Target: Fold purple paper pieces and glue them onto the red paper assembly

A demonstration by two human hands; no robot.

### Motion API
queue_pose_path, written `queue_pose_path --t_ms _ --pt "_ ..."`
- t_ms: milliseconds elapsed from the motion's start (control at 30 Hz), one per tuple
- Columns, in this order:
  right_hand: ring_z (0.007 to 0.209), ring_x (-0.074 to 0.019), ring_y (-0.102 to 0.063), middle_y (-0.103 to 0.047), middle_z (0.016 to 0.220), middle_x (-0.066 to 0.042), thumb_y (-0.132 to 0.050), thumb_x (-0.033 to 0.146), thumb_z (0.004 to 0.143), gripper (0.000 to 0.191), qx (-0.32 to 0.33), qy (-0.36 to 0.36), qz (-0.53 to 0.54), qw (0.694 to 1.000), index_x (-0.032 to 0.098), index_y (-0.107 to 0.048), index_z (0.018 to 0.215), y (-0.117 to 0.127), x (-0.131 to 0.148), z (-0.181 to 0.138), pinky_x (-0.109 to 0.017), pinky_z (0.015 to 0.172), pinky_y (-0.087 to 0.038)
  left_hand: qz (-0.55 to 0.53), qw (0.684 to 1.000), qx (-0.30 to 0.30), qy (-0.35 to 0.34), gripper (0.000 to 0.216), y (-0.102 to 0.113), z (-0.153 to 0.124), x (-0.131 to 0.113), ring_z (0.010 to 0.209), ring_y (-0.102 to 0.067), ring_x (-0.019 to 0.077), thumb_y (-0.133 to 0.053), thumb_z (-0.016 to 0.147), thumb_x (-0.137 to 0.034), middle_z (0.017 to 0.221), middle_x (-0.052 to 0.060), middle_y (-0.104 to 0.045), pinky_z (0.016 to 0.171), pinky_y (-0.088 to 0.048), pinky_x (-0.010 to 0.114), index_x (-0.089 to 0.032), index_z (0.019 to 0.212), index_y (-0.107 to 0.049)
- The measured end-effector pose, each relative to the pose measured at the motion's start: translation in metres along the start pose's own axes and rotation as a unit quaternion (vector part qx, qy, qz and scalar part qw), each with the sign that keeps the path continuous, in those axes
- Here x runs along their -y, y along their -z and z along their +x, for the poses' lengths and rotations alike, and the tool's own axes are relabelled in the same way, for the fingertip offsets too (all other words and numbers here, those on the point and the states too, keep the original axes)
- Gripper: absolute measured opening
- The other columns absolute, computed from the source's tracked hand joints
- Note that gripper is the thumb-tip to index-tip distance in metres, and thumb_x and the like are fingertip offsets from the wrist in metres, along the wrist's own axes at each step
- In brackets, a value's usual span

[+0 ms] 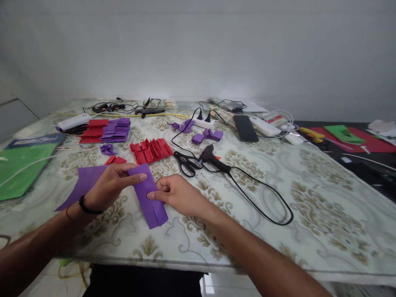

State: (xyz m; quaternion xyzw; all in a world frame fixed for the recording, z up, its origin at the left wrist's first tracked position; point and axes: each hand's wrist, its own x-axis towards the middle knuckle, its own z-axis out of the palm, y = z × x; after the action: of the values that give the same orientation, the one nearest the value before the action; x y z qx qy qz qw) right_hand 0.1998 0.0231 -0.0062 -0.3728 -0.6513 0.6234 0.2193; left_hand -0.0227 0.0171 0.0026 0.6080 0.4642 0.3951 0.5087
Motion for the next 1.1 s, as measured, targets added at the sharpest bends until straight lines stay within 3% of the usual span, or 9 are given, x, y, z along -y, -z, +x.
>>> queue_pose_path --t_ms 433,633,767,900,1100 --pt "0.054 -0.0090 -0.034 -0.047 0.058 0.007 -0.082 0.064 0.075 0.050 -0.035 -0.020 0.009 0.999 0.018 -0.063 0.073 0.0028 0.0012 0.0020 -0.026 0.054 -0.021 -0.012 0.999 -0.042 0.019 0.035 0.0003 0.0019 -0.0087 0.068 -0.069 0.0177 -0.085 0.080 -0.048 0.075 0.005 -0.077 0.067 -0.057 0.027 -0.014 0.080 -0.079" --pt "0.055 -0.0093 -0.036 -0.048 0.059 0.006 -0.081 0.060 0.078 0.045 -0.041 0.001 0.002 0.999 0.017 -0.066 0.078 0.0024 0.0028 0.0007 -0.026 0.054 -0.022 0.029 0.999 0.012 0.015 0.030 0.0042 0.0030 -0.0030 0.068 -0.069 0.0168 -0.083 0.082 -0.043 0.076 0.005 -0.077 0.062 -0.054 0.024 -0.014 0.079 -0.078" --pt "0.054 -0.0088 -0.032 -0.041 0.058 0.008 -0.079 0.061 0.078 0.049 -0.059 0.002 -0.024 0.998 0.019 -0.056 0.068 -0.0015 -0.0014 0.0037 -0.026 0.052 -0.021 0.078 0.997 0.026 -0.007 0.028 -0.0029 0.0002 -0.0013 0.072 -0.071 0.0180 -0.077 0.089 -0.042 0.085 0.006 -0.081 0.063 -0.054 0.024 -0.014 0.085 -0.080" --pt "0.053 -0.0081 -0.026 -0.034 0.055 0.009 -0.079 0.065 0.076 0.057 -0.063 -0.006 -0.047 0.997 0.021 -0.046 0.060 -0.0013 -0.0038 0.0051 -0.027 0.050 -0.018 0.113 0.993 0.028 -0.020 0.030 -0.0042 -0.0004 -0.0031 0.068 -0.070 0.0185 -0.076 0.088 -0.043 0.077 0.005 -0.079 0.058 -0.052 0.024 -0.014 0.080 -0.078" --pt "0.055 -0.0095 -0.031 -0.040 0.057 0.007 -0.071 0.074 0.079 0.060 -0.038 -0.014 -0.071 0.997 0.020 -0.050 0.061 0.0012 0.0044 0.0017 -0.028 0.053 -0.023 0.125 0.991 0.038 -0.014 0.032 0.0036 0.0026 -0.0039 0.066 -0.067 0.0164 -0.075 0.088 -0.045 0.075 0.005 -0.077 0.059 -0.049 0.023 -0.014 0.080 -0.077"
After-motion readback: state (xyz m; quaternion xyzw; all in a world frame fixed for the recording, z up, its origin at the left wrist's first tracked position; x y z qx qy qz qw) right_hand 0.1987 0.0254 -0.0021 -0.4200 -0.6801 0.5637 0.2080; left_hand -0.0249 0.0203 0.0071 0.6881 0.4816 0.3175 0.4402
